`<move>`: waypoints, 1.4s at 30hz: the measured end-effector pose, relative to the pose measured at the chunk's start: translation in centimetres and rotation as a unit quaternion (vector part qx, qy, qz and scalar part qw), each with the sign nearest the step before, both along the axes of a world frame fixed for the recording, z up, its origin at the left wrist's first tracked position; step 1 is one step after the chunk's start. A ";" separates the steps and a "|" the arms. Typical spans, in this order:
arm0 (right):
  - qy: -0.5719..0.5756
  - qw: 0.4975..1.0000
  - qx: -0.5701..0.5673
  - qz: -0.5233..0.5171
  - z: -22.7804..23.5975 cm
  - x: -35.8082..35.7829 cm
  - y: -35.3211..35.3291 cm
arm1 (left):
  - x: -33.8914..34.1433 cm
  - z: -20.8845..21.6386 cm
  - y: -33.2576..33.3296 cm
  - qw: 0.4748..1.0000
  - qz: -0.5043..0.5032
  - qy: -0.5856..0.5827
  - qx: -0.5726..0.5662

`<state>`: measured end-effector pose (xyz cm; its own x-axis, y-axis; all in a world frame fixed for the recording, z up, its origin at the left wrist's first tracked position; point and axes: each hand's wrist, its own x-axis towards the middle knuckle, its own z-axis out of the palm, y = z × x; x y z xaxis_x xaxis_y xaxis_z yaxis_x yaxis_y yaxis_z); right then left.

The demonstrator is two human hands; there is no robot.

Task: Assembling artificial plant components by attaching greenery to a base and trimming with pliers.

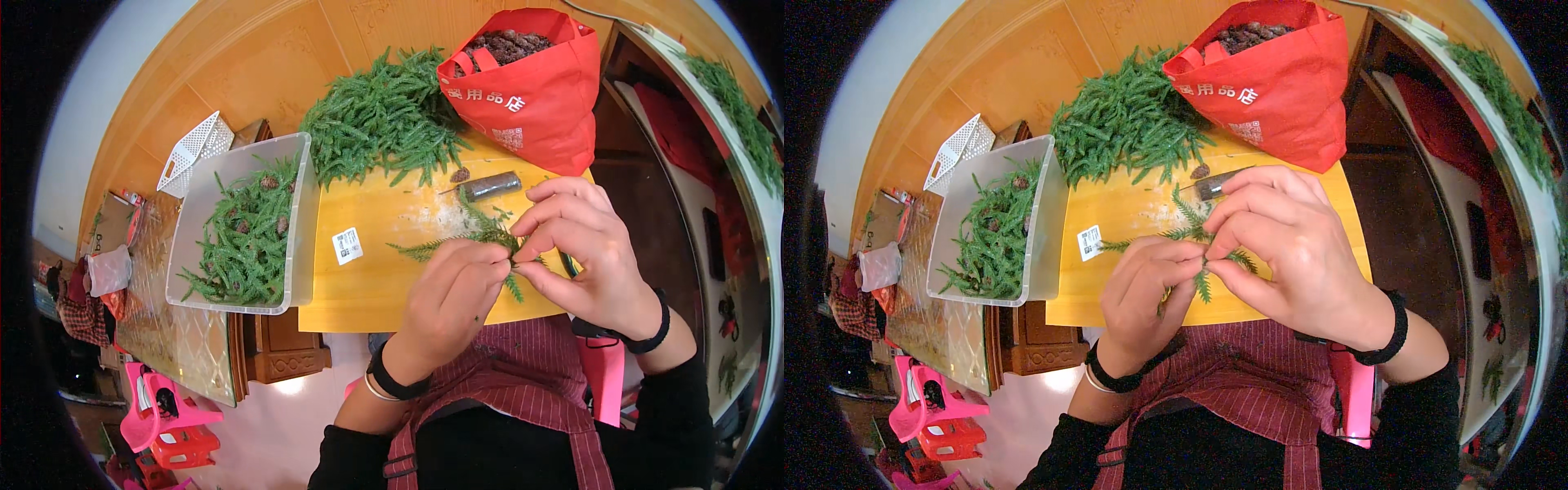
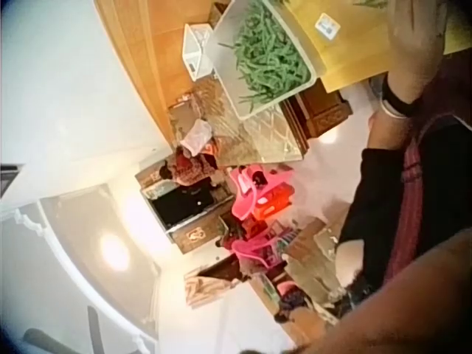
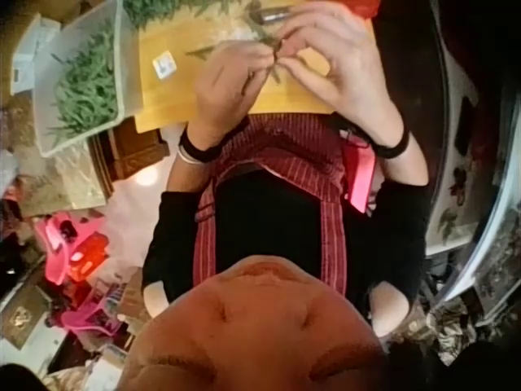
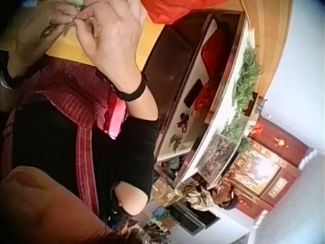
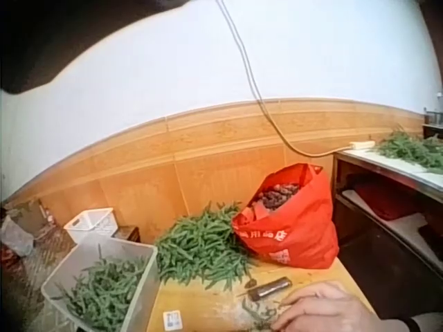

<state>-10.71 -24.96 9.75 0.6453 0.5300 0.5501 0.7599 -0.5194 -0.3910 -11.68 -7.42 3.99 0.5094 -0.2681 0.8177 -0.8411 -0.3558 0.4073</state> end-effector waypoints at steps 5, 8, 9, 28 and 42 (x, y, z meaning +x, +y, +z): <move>-0.030 0.999 0.031 -0.030 -1.0 0.4 0.3 | 0.0 0.1 -0.2 0.998 0.049 -0.022 0.023; -0.017 0.998 0.052 -0.020 -1.2 0.4 0.5 | -0.1 0.3 0.0 0.998 0.046 -0.033 0.029; -0.017 0.998 0.052 -0.019 -1.3 0.4 0.6 | -0.1 0.2 0.0 0.998 0.046 -0.032 0.028; 0.057 0.986 0.157 -0.021 -3.3 0.0 0.7 | 0.8 -0.2 -0.3 0.998 0.017 0.055 -0.040; 0.065 0.989 0.136 -0.010 -3.3 -1.0 -0.3 | 0.9 -1.1 0.4 0.988 -0.023 0.138 -0.064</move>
